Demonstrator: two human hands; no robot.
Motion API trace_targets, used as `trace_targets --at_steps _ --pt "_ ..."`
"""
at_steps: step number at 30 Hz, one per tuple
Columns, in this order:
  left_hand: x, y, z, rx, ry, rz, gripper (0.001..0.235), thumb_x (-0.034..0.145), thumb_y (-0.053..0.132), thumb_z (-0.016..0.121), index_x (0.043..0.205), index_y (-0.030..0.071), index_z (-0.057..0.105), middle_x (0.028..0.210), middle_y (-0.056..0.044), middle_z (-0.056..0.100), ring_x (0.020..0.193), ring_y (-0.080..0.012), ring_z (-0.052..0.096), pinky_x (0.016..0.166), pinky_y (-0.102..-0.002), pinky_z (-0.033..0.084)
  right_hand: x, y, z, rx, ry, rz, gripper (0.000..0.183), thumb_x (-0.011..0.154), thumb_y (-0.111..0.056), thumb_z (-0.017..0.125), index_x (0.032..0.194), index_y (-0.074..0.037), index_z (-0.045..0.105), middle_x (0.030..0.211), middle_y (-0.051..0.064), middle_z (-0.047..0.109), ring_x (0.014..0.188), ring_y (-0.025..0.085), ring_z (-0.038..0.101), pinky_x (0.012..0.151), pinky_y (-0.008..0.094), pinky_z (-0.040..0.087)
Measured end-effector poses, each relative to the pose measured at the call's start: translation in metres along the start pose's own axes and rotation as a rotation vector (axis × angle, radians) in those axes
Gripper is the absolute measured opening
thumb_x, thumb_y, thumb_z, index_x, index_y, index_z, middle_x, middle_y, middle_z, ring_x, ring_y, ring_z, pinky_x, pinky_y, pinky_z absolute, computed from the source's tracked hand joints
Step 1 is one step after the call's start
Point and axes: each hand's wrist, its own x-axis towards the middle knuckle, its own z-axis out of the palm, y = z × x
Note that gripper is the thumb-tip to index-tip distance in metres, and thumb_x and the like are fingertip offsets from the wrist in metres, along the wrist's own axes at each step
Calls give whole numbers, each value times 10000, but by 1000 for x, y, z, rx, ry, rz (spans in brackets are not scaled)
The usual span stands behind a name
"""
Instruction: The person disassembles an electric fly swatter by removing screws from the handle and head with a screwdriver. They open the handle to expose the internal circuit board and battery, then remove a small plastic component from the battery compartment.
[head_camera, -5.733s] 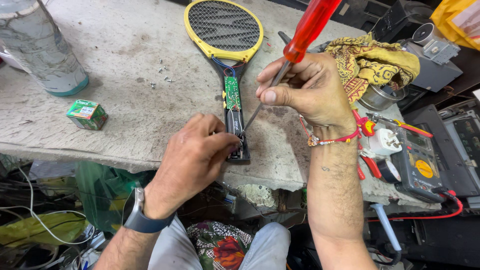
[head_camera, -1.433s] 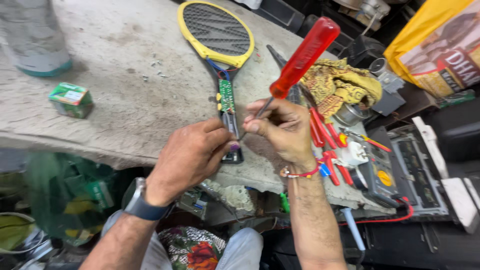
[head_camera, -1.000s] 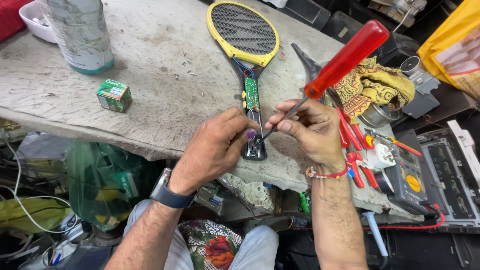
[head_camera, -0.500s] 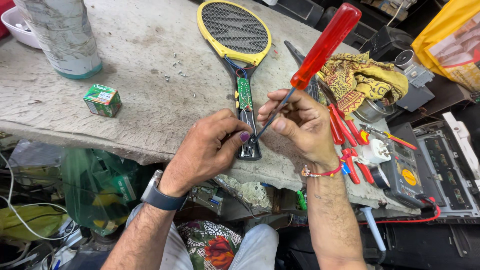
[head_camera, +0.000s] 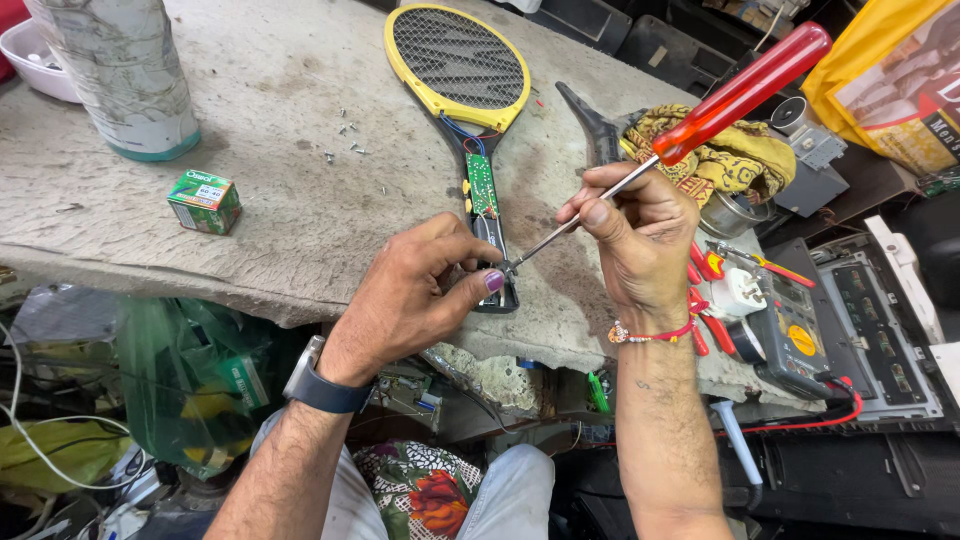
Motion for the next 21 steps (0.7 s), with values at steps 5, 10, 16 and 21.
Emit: trace_targets --at_steps 5,10,16,21 --pt "-1 5 -2 -17 -4 -16 299 847 180 833 1120 87 752 870 -51 592 651 -153 555 583 -315 479 1 -1 5 -27 15 7 328 928 -115 850 1169 45 694 986 118 730 904 241 748 850 371 628" --pt "-2 3 3 40 62 60 393 770 197 881 1111 70 732 1007 -61 659 751 -135 626 601 -279 531 7 0 13 -2 12 -1 326 932 -120 847 1169 40 691 997 122 734 924 245 754 863 373 639" --pt "-2 -7 5 37 179 18 299 858 129 832 1120 32 726 991 -72 689 712 -163 644 642 -290 530 26 9 27 -23 12 12 288 956 -113 818 1161 34 679 994 118 729 913 228 762 801 348 647" --pt "1 -12 3 178 262 26 237 874 83 781 1103 32 752 1004 -109 722 814 -224 719 701 -333 571 44 23 31 9 32 57 274 976 -116 789 1179 26 673 979 110 737 899 199 754 765 325 635"
